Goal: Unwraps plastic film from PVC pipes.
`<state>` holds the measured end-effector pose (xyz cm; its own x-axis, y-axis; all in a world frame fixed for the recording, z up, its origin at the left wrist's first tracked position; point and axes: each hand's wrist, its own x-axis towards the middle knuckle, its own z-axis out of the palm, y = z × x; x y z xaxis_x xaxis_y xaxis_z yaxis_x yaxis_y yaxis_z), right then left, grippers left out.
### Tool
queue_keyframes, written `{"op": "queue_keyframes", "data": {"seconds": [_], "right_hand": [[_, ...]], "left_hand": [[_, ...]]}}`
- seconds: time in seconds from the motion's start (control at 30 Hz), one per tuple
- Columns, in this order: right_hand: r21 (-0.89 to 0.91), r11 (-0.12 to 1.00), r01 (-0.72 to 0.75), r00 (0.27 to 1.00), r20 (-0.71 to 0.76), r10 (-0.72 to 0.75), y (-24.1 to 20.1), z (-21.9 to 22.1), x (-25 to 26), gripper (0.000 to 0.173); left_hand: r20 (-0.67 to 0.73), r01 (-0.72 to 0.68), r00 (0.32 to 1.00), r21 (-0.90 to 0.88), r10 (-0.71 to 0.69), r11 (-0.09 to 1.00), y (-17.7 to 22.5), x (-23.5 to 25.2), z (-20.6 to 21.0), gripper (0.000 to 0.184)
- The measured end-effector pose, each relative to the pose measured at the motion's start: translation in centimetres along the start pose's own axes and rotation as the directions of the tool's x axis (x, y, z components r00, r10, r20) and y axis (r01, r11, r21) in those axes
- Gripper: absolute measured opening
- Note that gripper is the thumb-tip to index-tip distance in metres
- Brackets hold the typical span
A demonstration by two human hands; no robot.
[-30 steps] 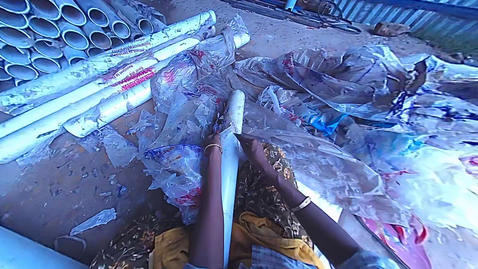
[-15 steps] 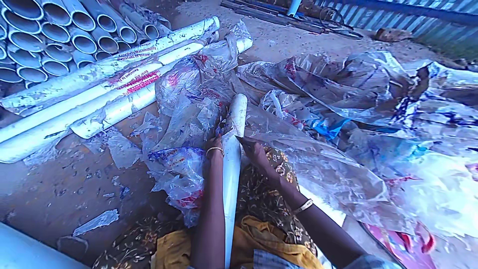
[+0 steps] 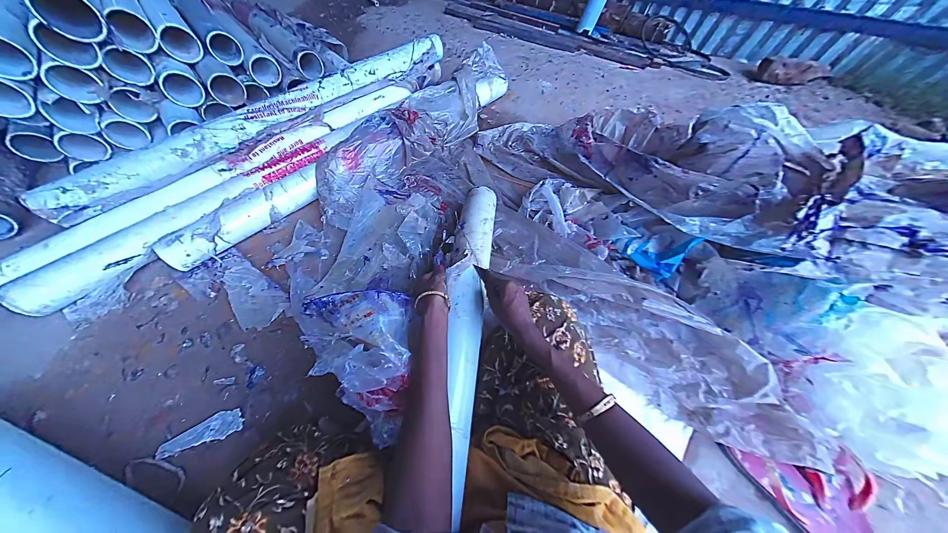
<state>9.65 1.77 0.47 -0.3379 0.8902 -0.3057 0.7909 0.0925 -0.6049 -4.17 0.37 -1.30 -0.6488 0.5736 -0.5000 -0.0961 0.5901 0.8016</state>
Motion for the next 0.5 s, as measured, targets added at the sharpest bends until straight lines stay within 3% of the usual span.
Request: {"op": "queue_keyframes", "data": {"seconds": [0.1,0.2,0.37,0.5], "right_hand": [[0.106,0.992,0.064,0.998,-0.032,-0.061,0.3,-1.9,0.3,0.034],[0.082,0.994,0.075,0.99,-0.125,-0.064,-0.9,-2.7,3.1,0.032],[-0.074,0.995,-0.067,0.998,-0.01,0.066,-2.0,-0.9,3.2,0.04],[0.042,0.997,0.066,0.997,0.033,-0.068,0.8,-1.3,-0.2,0.038]], "left_hand": [[-0.009,-0.005,1.0,-0.018,0.005,1.0,0.2,-0.3,0.2,0.039],[-0.003,-0.017,1.0,-0.012,0.017,1.0,0.0,-0.5,0.2,0.039],[0.003,-0.013,1.0,-0.049,0.013,0.999,0.3,-0.6,-0.2,0.037],[-0.002,0.005,1.0,-0.016,-0.005,1.0,0.4,-0.6,-0.3,0.039]]}}
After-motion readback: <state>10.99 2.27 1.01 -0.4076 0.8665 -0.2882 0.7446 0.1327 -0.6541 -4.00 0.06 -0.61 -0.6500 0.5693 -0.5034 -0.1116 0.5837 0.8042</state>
